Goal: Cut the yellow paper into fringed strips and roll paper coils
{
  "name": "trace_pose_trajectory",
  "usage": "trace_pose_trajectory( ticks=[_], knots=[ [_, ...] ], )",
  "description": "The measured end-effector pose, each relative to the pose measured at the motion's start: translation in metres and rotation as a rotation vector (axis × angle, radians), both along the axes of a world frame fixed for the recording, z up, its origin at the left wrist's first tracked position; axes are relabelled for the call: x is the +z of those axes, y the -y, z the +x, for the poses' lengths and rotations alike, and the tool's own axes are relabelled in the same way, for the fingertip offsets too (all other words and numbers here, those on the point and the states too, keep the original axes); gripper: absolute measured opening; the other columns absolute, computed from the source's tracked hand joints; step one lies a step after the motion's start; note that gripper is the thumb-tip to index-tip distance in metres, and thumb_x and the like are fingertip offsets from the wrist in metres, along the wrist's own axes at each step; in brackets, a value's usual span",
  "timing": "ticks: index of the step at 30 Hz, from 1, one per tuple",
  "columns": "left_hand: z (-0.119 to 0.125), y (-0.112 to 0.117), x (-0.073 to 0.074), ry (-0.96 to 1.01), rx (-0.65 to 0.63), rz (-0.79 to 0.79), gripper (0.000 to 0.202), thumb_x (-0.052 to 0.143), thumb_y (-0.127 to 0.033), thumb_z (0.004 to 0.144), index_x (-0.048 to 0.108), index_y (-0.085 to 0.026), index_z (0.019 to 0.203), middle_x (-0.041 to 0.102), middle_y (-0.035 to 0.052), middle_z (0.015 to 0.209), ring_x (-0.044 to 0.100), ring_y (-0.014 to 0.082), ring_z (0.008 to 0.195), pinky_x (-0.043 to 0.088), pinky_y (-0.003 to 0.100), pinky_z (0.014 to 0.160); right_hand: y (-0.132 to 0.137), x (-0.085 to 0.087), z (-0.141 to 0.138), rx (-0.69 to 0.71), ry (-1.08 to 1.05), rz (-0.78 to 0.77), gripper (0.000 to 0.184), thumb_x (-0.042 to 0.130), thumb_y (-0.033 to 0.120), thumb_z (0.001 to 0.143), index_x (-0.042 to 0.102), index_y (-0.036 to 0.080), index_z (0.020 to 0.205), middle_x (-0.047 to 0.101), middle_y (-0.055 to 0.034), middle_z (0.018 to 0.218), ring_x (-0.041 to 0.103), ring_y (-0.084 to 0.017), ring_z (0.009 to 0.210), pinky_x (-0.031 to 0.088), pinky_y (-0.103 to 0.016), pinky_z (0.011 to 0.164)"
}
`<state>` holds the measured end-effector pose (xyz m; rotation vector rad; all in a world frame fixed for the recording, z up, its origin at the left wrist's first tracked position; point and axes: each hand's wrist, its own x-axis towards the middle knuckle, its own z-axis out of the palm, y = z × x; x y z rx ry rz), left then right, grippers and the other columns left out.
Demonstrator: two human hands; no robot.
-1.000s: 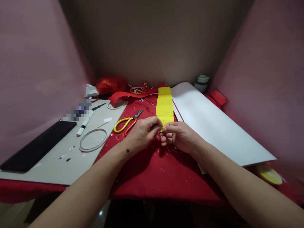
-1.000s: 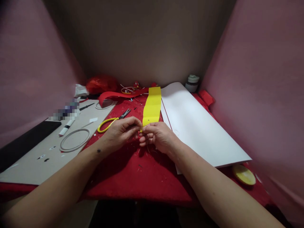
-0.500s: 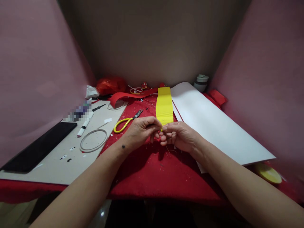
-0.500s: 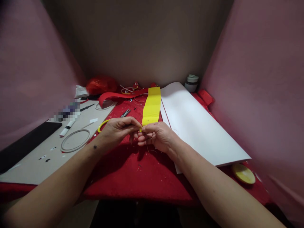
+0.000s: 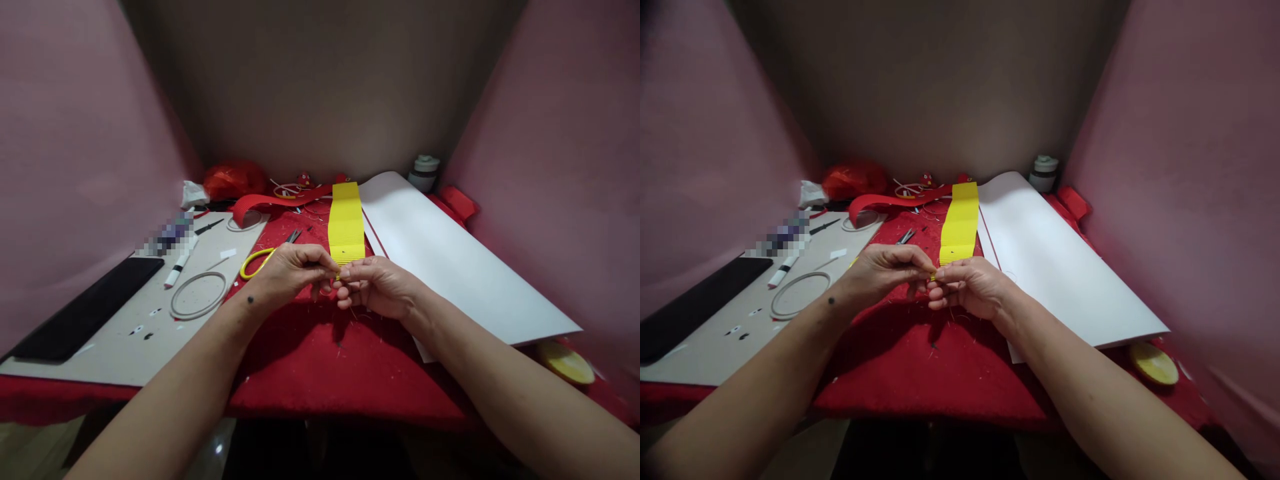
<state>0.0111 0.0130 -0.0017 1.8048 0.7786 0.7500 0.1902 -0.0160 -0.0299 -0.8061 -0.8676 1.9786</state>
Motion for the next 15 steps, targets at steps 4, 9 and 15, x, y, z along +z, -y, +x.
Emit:
trace_pose_trajectory(
  ticks=[4,9,15],
  knots=[
    [-0.0012,0.0003,0.0014,-0.023,-0.012,0.058,0.008,0.062,-0.016,0.073,0.066,-0.010,0.076,0.065,0.0035,0.069,0.059,0.0101,0.058,0.050,0.022,0.058,-0.0002,-0.0016,0.0008,0.016,-0.023,-0.027,0.005,0.063,0.010,0.071,0.067,0.007,0.074,0.064,-0.0063,0.063,0.062,-0.014,0.059,0.052,-0.031,0.065],
    [-0.0027,-0.0003,0.0023,-0.044,-0.045,0.153,0.009,0.061,-0.017,0.075,0.067,-0.010,0.079,0.065,0.0052,0.075,0.060,0.0111,0.061,0.051,0.023,0.058,-0.0002,-0.0017,0.0007,-0.007,-0.037,-0.036,0.006,0.064,0.009,0.069,0.068,0.008,0.073,0.065,-0.0065,0.064,0.061,-0.015,0.061,0.052,-0.033,0.070],
    [-0.0049,-0.0015,-0.0001,-0.088,-0.076,0.321,0.011,0.058,-0.018,0.080,0.068,-0.012,0.082,0.065,0.0062,0.079,0.060,0.0121,0.068,0.050,0.023,0.063,0.0009,0.0031,-0.0015,-0.040,-0.045,-0.070,0.007,0.062,0.007,0.066,0.068,0.007,0.069,0.063,-0.0065,0.059,0.060,-0.015,0.060,0.052,-0.032,0.067]
  ],
)
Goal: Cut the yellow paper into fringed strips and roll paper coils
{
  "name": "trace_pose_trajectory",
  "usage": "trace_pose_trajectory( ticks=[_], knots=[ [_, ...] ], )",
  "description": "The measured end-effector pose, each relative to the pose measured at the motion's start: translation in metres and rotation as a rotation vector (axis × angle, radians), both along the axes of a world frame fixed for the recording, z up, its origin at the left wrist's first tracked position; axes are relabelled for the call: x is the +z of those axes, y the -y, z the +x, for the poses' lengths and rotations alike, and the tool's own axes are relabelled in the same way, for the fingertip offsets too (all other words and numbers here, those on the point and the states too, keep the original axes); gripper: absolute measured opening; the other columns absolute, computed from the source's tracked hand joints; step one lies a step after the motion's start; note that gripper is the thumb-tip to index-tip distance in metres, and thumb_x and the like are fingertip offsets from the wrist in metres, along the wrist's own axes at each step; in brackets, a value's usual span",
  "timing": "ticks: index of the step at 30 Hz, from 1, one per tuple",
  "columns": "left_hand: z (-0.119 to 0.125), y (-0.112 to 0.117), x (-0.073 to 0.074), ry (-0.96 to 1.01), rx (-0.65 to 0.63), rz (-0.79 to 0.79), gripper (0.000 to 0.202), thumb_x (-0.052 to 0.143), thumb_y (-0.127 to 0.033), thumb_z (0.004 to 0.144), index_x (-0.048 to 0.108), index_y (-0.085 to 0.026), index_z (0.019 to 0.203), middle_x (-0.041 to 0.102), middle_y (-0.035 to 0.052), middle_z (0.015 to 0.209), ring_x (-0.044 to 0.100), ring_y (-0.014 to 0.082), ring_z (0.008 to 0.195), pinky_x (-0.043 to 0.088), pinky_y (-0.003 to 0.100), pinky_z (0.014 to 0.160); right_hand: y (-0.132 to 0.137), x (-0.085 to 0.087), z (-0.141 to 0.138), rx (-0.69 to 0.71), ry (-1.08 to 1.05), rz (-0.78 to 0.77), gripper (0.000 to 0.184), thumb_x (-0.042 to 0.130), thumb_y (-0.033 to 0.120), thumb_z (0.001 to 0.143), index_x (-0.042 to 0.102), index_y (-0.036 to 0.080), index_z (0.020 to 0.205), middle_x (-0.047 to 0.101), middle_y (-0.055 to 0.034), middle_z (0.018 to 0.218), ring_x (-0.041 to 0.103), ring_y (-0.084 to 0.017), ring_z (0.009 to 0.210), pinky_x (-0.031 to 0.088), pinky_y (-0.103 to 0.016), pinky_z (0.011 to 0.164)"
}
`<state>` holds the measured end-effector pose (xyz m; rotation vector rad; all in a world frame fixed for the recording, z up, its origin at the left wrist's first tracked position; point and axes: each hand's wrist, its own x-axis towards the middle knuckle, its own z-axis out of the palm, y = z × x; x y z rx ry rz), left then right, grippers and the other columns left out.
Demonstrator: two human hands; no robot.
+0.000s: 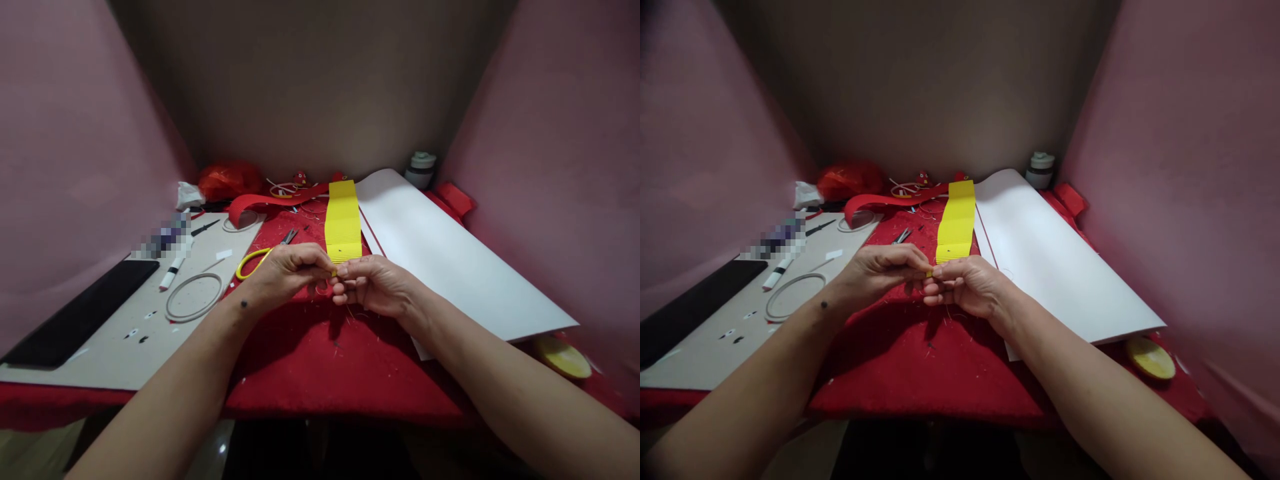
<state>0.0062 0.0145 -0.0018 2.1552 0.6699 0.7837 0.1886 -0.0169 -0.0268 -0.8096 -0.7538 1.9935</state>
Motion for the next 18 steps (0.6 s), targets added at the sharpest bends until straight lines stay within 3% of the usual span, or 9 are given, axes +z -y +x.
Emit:
trace_pose_trajectory(
  ticks=[6,13,18],
  knots=[
    [0.0006,0.0001,0.0001,-0.001,-0.002,0.054,0.011,0.057,-0.016,0.081,0.067,-0.012,0.081,0.065,0.0062,0.080,0.060,0.0128,0.070,0.049,0.024,0.065,0.0020,0.0026,-0.0020,-0.059,0.036,0.023,0.007,0.063,0.007,0.062,0.068,0.006,0.067,0.062,-0.0062,0.058,0.060,-0.016,0.057,0.052,-0.034,0.065],
    [0.0007,0.0015,0.0032,0.092,0.003,-0.148,0.010,0.061,-0.016,0.077,0.067,-0.011,0.082,0.065,0.0058,0.078,0.059,0.0117,0.065,0.050,0.025,0.062,0.0034,0.0037,-0.0021,-0.043,0.019,0.103,0.007,0.065,0.009,0.065,0.069,0.007,0.070,0.063,-0.0051,0.058,0.060,-0.015,0.056,0.053,-0.032,0.062],
    [0.0014,0.0012,0.0017,0.111,0.025,-0.171,0.008,0.061,-0.015,0.075,0.068,-0.012,0.080,0.065,0.0046,0.076,0.058,0.0108,0.065,0.049,0.023,0.062,0.0038,0.0049,-0.0016,-0.039,0.025,0.117,0.003,0.066,0.010,0.065,0.068,0.009,0.066,0.061,-0.0034,0.055,0.060,-0.014,0.056,0.053,-0.031,0.061]
  ],
)
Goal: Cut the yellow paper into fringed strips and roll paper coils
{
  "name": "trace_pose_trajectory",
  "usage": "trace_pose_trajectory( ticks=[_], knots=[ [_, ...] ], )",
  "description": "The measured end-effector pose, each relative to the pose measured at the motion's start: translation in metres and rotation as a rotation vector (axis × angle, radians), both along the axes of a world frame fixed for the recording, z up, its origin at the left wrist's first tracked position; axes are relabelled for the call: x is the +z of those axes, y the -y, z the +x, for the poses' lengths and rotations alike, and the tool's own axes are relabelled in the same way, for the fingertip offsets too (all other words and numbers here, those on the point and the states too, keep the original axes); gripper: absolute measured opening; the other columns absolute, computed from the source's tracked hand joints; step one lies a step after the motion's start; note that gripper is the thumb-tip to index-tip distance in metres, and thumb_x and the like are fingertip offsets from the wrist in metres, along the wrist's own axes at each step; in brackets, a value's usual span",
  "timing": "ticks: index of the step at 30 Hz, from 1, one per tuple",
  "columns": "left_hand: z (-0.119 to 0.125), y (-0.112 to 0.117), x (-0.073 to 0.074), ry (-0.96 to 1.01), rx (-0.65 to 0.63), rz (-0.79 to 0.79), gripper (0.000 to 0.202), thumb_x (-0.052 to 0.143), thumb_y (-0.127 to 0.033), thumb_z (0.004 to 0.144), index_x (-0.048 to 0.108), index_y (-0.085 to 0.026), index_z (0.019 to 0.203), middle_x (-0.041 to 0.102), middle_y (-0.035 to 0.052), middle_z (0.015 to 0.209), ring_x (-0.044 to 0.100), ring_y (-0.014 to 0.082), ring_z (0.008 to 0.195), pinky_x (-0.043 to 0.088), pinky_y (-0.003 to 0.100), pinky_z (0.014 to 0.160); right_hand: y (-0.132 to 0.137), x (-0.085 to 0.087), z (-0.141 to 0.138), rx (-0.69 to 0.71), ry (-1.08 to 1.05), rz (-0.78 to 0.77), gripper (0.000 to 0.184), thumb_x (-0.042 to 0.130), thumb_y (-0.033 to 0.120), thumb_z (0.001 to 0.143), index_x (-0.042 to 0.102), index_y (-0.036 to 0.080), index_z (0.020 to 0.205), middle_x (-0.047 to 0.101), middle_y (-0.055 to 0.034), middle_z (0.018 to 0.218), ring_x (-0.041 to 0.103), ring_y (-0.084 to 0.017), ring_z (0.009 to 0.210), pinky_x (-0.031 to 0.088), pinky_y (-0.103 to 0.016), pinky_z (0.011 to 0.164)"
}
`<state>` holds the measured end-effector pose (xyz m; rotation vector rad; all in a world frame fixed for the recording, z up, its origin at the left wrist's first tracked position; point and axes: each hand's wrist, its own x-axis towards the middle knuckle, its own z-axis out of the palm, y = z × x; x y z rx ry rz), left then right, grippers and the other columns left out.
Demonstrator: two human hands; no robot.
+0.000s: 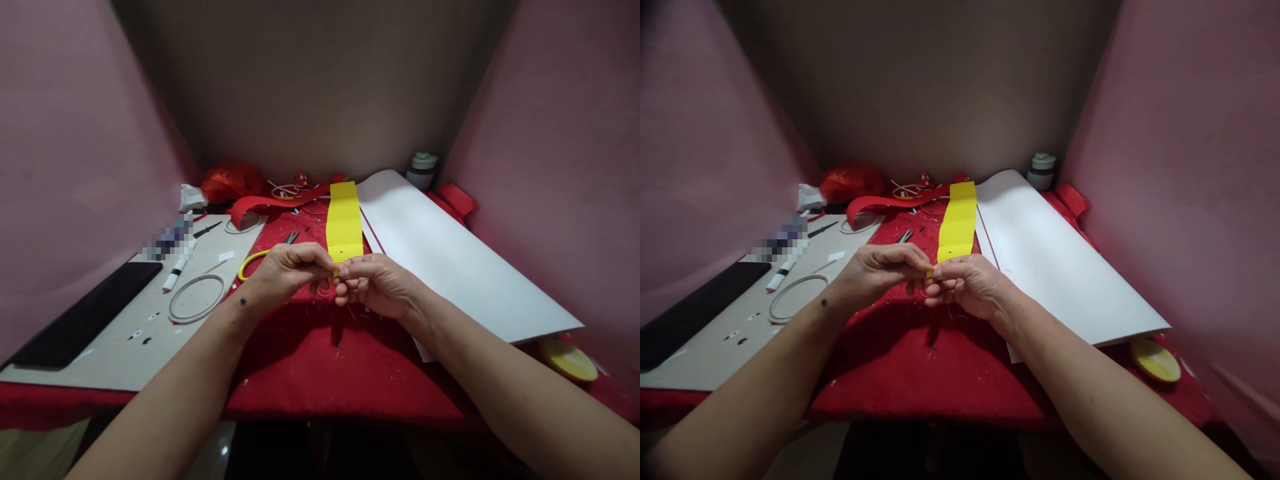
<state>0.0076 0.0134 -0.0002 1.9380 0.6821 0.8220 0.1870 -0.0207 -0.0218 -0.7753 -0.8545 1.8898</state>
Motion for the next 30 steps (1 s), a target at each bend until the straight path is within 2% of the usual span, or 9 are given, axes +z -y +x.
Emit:
trace_pose_trajectory(
  ticks=[7,13,22,30],
  knots=[
    [0.000,0.001,0.001,-0.019,0.009,0.006,0.007,0.061,-0.016,0.076,0.067,-0.014,0.079,0.066,0.0042,0.077,0.059,0.0115,0.069,0.050,0.024,0.065,0.000,0.000,0.000,0.002,0.027,0.014,0.004,0.067,0.012,0.065,0.068,0.011,0.068,0.062,-0.0040,0.058,0.059,-0.014,0.057,0.053,-0.032,0.063],
    [0.001,0.004,0.001,-0.012,0.037,-0.048,0.008,0.062,-0.013,0.075,0.066,-0.012,0.082,0.063,0.0012,0.070,0.058,0.0089,0.062,0.049,0.021,0.061,0.000,0.001,-0.001,-0.010,0.028,0.014,0.006,0.070,0.012,0.063,0.067,0.011,0.068,0.061,-0.0034,0.058,0.059,-0.014,0.057,0.053,-0.032,0.062],
    [0.003,0.006,0.010,0.073,0.060,-0.238,0.010,0.065,-0.017,0.074,0.061,-0.011,0.081,0.061,-0.0007,0.065,0.055,0.0067,0.054,0.046,0.018,0.053,-0.003,-0.002,0.002,0.023,0.001,0.058,0.017,0.072,0.015,0.066,0.059,0.015,0.076,0.064,0.0004,0.067,0.059,-0.011,0.053,0.050,-0.028,0.057],
    [0.002,0.005,0.007,0.058,0.014,-0.368,0.018,0.065,-0.024,0.074,0.061,-0.011,0.085,0.063,0.0018,0.066,0.056,0.0084,0.052,0.043,0.018,0.045,-0.004,-0.004,0.001,-0.003,0.016,0.147,0.017,0.072,0.018,0.069,0.057,0.018,0.079,0.063,0.0020,0.063,0.060,-0.010,0.054,0.049,-0.025,0.058]
  ],
)
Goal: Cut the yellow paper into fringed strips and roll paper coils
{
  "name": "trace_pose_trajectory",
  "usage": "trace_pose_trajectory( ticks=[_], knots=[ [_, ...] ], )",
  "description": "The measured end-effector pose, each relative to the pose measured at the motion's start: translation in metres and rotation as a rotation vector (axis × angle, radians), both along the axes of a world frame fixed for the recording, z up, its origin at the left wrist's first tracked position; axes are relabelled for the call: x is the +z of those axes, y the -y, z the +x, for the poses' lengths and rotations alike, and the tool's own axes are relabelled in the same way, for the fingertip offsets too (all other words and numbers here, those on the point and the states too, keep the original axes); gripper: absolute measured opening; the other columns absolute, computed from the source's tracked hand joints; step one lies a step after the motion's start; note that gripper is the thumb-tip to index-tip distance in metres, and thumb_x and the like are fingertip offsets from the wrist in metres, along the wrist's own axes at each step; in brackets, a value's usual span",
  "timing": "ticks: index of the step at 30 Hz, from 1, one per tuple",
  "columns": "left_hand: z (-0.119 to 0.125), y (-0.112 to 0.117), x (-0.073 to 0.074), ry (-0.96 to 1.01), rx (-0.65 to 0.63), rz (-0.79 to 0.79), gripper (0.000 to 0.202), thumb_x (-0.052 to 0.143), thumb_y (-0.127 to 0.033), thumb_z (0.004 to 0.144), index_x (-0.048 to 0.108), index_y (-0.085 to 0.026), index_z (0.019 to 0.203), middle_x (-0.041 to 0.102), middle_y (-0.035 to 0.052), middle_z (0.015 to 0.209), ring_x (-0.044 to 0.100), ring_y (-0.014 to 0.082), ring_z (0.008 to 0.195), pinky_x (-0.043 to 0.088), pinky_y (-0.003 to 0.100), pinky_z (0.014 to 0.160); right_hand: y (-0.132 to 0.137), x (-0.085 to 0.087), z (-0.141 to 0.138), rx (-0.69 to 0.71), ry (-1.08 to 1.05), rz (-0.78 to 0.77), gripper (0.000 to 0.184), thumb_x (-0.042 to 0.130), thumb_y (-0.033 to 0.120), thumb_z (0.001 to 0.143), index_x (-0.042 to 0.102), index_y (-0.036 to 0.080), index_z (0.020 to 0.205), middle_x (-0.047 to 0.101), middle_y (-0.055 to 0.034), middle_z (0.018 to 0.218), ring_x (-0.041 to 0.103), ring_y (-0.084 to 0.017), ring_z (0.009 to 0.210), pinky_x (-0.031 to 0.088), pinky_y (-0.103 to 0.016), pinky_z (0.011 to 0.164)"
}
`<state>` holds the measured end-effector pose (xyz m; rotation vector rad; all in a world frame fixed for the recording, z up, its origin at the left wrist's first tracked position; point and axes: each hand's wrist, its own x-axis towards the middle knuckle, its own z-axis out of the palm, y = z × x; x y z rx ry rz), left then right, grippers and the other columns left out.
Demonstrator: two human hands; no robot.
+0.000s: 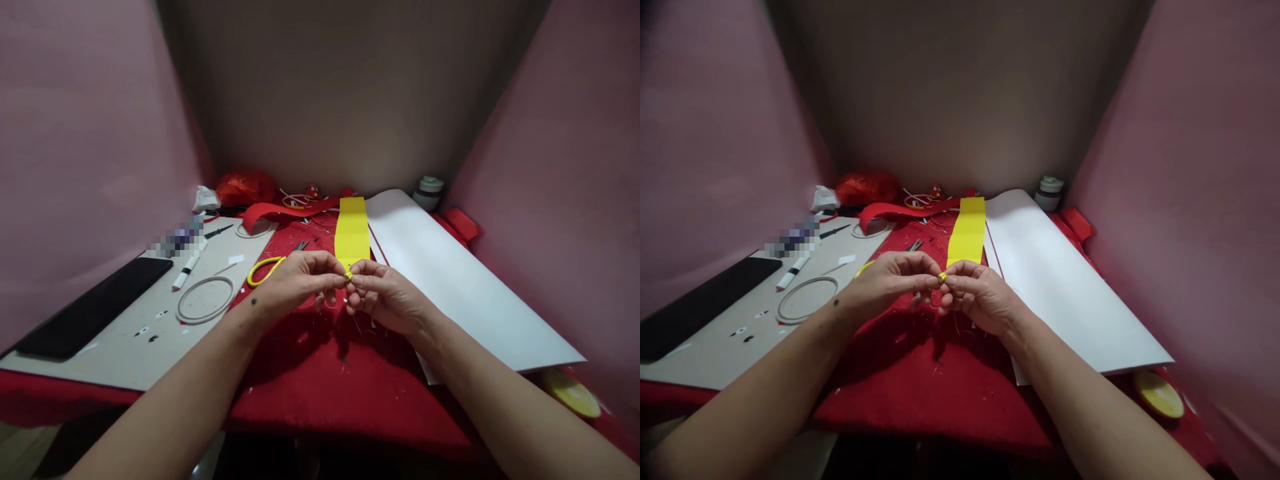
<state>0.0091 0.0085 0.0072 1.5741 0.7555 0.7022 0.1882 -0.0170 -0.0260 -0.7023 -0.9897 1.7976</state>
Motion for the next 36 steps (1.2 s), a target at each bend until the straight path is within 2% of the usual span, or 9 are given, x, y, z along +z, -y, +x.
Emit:
trace_pose_trajectory(
  ticks=[6,13,18,23,27,32,36],
  knots=[
    [0.003,0.003,0.003,-0.015,0.032,-0.063,0.017,0.065,-0.023,0.073,0.058,-0.011,0.082,0.061,0.0003,0.060,0.053,0.0071,0.048,0.042,0.017,0.044,0.001,0.000,-0.002,-0.048,0.066,0.025,0.019,0.073,0.020,0.068,0.057,0.018,0.078,0.064,0.0010,0.067,0.063,-0.013,0.058,0.050,-0.029,0.062],
    [0.002,0.000,-0.001,-0.057,0.051,-0.041,0.014,0.061,-0.023,0.075,0.058,-0.011,0.083,0.060,-0.0010,0.056,0.050,0.0058,0.042,0.039,0.016,0.040,0.003,0.002,-0.005,-0.100,0.065,0.062,0.018,0.074,0.017,0.065,0.060,0.016,0.078,0.065,-0.0006,0.070,0.064,-0.014,0.061,0.051,-0.030,0.065],
    [0.005,0.003,0.000,-0.126,0.083,-0.003,0.010,0.059,-0.021,0.076,0.058,-0.012,0.079,0.059,-0.0018,0.054,0.051,0.0066,0.043,0.039,0.016,0.040,0.004,0.000,-0.007,-0.177,0.182,0.081,0.017,0.073,0.026,0.069,0.061,0.016,0.074,0.065,-0.0014,0.062,0.063,-0.014,0.056,0.048,-0.027,0.057],
    [0.006,0.003,-0.003,-0.185,0.090,0.068,0.006,0.056,-0.019,0.076,0.058,-0.013,0.077,0.057,-0.0034,0.050,0.048,0.0059,0.038,0.036,0.016,0.038,0.005,-0.001,-0.007,-0.233,0.340,0.156,0.015,0.070,0.027,0.071,0.060,0.016,0.070,0.062,0.0002,0.058,0.060,-0.012,0.051,0.044,-0.025,0.052],
    [0.005,0.002,-0.007,-0.208,0.096,0.116,0.007,0.054,-0.018,0.076,0.058,-0.013,0.077,0.056,-0.0041,0.048,0.044,0.0048,0.035,0.034,0.015,0.037,0.006,0.002,-0.007,-0.234,0.419,0.201,0.013,0.065,0.028,0.075,0.059,0.017,0.069,0.060,0.0005,0.061,0.058,-0.011,0.050,0.043,-0.026,0.053],
    [0.005,0.003,-0.009,-0.278,0.139,0.213,0.009,0.054,-0.020,0.075,0.061,-0.014,0.077,0.058,-0.0028,0.050,0.049,0.0060,0.038,0.036,0.015,0.038,0.008,0.005,-0.008,-0.230,0.536,0.272,0.012,0.061,0.028,0.078,0.059,0.017,0.073,0.060,0.0006,0.059,0.056,-0.011,0.051,0.042,-0.025,0.054],
    [0.005,0.004,-0.008,-0.287,0.136,0.222,0.010,0.054,-0.020,0.075,0.061,-0.014,0.076,0.059,-0.0023,0.050,0.050,0.0064,0.038,0.037,0.015,0.038,0.008,0.006,-0.007,-0.216,0.554,0.271,0.012,0.061,0.028,0.078,0.058,0.018,0.074,0.059,0.0017,0.058,0.055,-0.010,0.050,0.041,-0.024,0.052]
  ],
)
